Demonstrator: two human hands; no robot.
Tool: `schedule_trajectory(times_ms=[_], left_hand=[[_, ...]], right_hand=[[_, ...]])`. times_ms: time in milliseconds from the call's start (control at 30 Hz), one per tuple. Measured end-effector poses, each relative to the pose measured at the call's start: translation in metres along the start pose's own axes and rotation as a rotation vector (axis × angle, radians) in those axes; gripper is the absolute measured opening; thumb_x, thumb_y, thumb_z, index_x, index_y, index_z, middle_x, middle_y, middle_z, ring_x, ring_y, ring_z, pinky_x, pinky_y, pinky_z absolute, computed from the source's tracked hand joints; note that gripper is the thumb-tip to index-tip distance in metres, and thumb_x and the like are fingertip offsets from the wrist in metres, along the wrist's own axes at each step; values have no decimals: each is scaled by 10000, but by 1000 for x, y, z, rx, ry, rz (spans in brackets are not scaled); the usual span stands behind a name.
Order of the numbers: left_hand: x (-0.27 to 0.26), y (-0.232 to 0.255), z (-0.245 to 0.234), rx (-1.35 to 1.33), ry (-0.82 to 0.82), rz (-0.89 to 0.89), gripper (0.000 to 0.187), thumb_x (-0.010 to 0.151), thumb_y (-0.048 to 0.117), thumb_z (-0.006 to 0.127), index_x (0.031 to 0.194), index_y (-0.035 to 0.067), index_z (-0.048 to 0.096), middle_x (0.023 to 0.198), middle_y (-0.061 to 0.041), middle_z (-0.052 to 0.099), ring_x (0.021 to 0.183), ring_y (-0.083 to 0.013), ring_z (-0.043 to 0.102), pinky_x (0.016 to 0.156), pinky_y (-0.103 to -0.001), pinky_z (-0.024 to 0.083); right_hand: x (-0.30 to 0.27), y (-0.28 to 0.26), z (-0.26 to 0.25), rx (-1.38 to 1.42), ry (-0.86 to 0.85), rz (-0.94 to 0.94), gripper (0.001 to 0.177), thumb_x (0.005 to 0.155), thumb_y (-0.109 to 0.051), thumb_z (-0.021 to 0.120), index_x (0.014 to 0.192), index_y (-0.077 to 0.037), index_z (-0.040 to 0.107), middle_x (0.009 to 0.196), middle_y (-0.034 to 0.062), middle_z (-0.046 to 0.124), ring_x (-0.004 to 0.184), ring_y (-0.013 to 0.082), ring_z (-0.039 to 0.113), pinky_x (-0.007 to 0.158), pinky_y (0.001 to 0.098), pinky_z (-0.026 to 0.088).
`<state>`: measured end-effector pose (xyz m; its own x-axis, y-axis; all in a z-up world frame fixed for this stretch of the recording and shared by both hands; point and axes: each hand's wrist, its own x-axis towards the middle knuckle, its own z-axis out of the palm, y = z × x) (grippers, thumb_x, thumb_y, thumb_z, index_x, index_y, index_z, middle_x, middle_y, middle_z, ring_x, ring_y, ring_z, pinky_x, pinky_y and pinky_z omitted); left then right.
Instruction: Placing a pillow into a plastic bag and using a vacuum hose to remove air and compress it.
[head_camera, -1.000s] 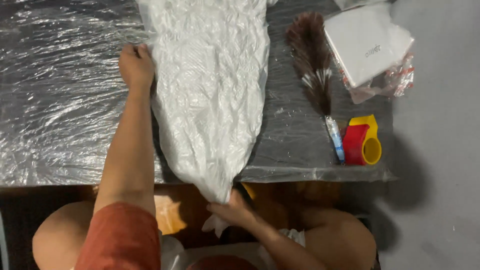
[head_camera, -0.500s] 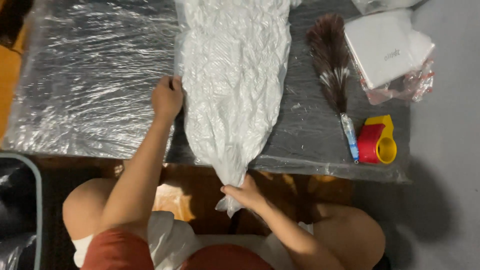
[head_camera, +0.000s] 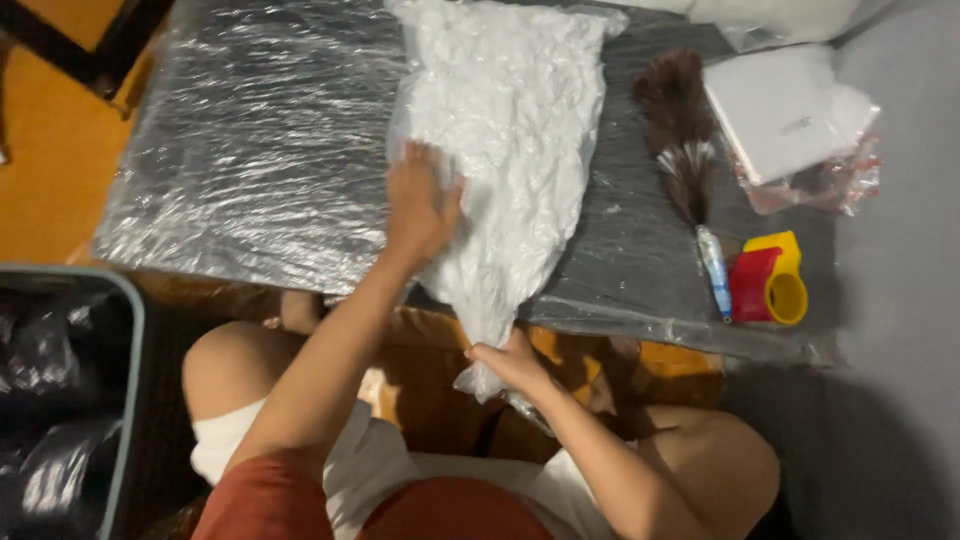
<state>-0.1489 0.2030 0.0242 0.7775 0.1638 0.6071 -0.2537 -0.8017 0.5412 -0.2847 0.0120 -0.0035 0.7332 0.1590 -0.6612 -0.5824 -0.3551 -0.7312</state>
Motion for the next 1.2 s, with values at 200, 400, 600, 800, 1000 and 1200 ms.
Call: schedule_trajectory(times_ms=[200, 400, 600, 800, 1000, 1200], left_hand=[[-27, 8, 13, 95, -307, -83, 657, 998, 427, 569, 1388, -101, 545, 1496, -316, 468, 1465, -414, 392, 1236, -564, 226], [-27, 11, 11, 99, -303, -123, 628, 1001, 441, 466, 1412, -26, 558, 1519, -224, 493, 1498, -321, 382, 1275, -501, 208], [-30, 2, 22, 121, -239, -45, 580, 997, 397, 459, 1395, -8, 578, 1499, -204, 525, 1474, -308, 421, 1255, -500, 256], [-31, 1, 21, 136, -199, -24, 544, 996, 358, 452, 1380, 0, 596, 1483, -193, 549, 1455, -290, 449, 1247, -476, 271], [-17, 12, 34, 329, -353, -28, 602, 996, 426, 357, 1367, 11, 584, 1471, -203, 551, 1444, -302, 457, 1236, -501, 261], [-2, 119, 29, 317, -604, 6, 837, 1009, 632, 273, 1506, -27, 414, 1613, -283, 335, 1557, -392, 208, 1275, -601, 52]], right_hand=[[2, 2, 6, -41, 53, 38, 774, 606, -324, 851, 1250, 69, 679, 1221, 284, 700, 1221, 385, 649, 986, 497, 505], [0, 1, 9, -142, 87, 48, 778, 615, -328, 844, 1257, 77, 674, 1247, 287, 692, 1244, 385, 634, 1001, 501, 492], [4, 4, 14, -113, 120, 28, 796, 634, -298, 825, 1298, 102, 645, 1279, 312, 664, 1262, 405, 614, 998, 503, 493], [6, 6, 18, -98, 139, 21, 764, 660, -295, 816, 1284, 112, 649, 1270, 328, 664, 1252, 422, 617, 981, 518, 502], [8, 11, 17, -89, 145, -58, 720, 647, -267, 820, 1249, 101, 675, 1209, 303, 693, 1191, 404, 657, 939, 491, 523], [30, 46, 10, -5, 188, -348, 531, 721, -170, 829, 1150, 124, 723, 1110, 344, 710, 1105, 441, 667, 861, 530, 557]])
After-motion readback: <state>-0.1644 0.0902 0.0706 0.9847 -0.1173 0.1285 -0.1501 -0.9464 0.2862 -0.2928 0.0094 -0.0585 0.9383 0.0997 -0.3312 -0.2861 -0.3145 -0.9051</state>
